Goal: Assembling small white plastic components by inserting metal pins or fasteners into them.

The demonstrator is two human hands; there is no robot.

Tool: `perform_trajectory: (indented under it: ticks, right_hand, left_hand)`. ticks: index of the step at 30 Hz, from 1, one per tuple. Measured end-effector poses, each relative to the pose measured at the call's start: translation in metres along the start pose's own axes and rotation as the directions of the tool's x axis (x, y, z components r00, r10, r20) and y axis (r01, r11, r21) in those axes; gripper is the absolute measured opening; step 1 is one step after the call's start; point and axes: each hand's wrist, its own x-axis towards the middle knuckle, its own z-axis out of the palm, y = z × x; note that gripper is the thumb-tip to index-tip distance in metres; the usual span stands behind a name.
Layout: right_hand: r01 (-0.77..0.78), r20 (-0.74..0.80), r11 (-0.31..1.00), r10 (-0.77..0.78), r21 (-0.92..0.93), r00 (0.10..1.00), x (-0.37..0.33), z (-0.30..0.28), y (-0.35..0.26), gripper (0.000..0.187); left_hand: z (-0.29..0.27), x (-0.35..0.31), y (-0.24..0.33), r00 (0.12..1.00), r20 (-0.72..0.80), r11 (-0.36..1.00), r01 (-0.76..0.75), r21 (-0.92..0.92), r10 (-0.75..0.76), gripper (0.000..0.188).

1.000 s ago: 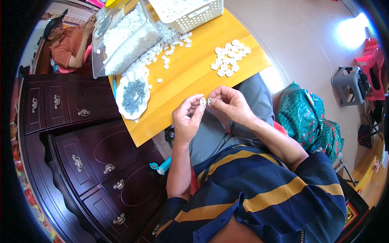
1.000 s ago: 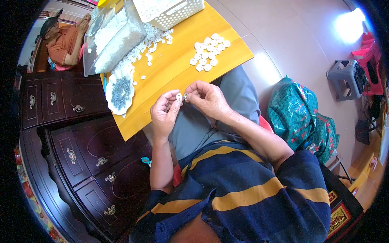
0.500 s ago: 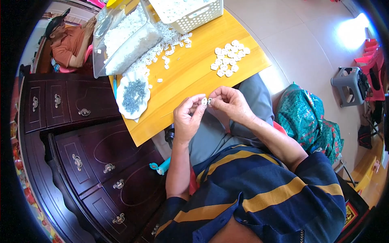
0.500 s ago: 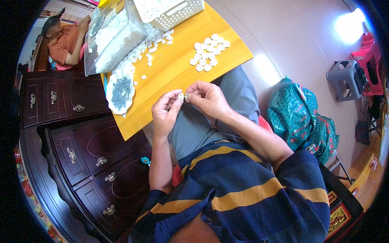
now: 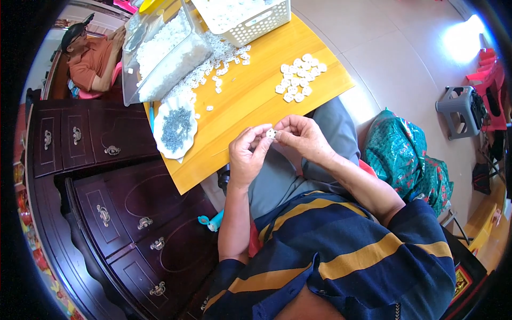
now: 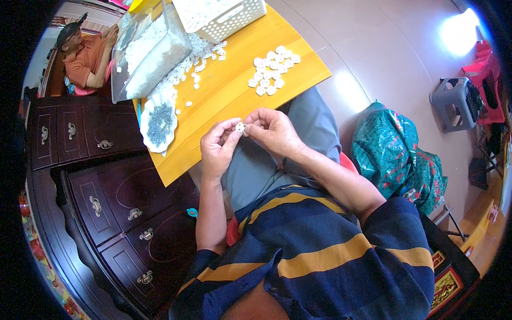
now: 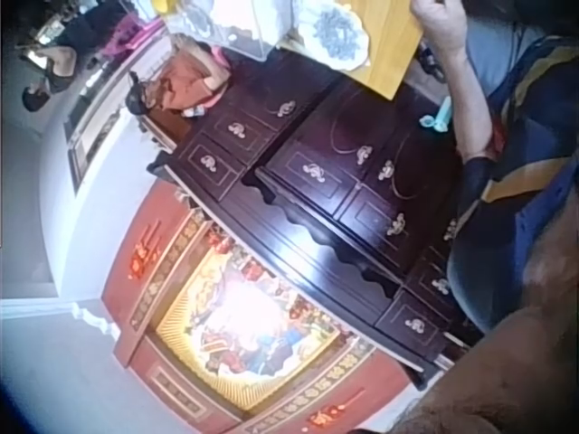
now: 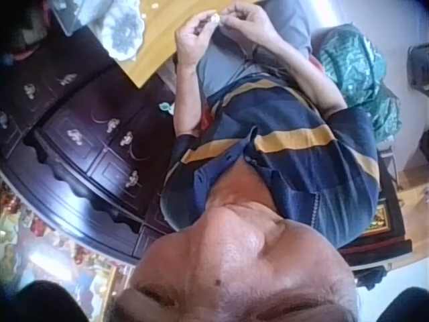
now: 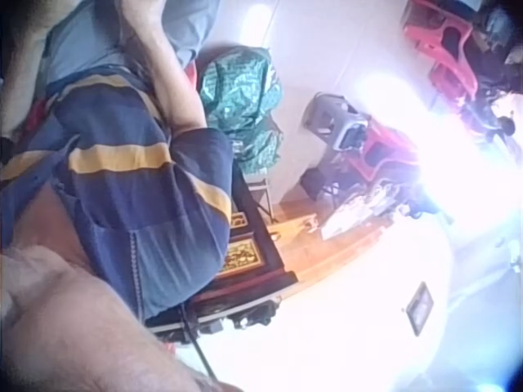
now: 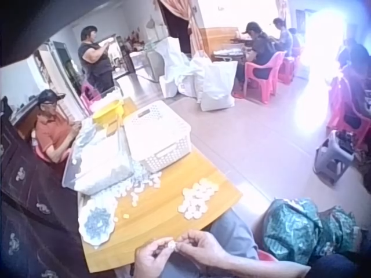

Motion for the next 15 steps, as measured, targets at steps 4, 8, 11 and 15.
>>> perform_trajectory:
  ticks: [4, 8, 11, 15]
  right_hand:
    - [-0.012, 0.006, 0.997, 0.012, 0.078, 1.0, 0.0011, 0.0012, 0.0006, 0.015]
    - [-0.052, 0.045, 0.996, 0.049, 0.076, 0.998, 0.0014, 0.0013, 0.0009, 0.015]
    - [-0.068, 0.04, 0.997, 0.067, 0.036, 0.997, 0.0005, 0.0017, -0.0018, 0.016]
    - [-0.058, 0.014, 0.998, 0.058, -0.027, 0.998, 0.0002, 0.0009, -0.0019, 0.017]
  left_hand:
    - [-0.001, 0.0024, -0.0015, 1.0, -0.006, 0.999, -0.026, 0.03, 0.026, 0.02]
    - [-0.0041, 0.0046, 0.0017, 0.999, 0.039, 0.998, -0.025, 0.054, 0.023, 0.018]
    - [-0.0044, 0.0053, 0.0026, 0.999, 0.054, 1.0, -0.004, 0.001, 0.004, 0.017]
    - [-0.0047, 0.0049, 0.003, 0.998, 0.064, 1.0, 0.018, 0.008, -0.019, 0.017]
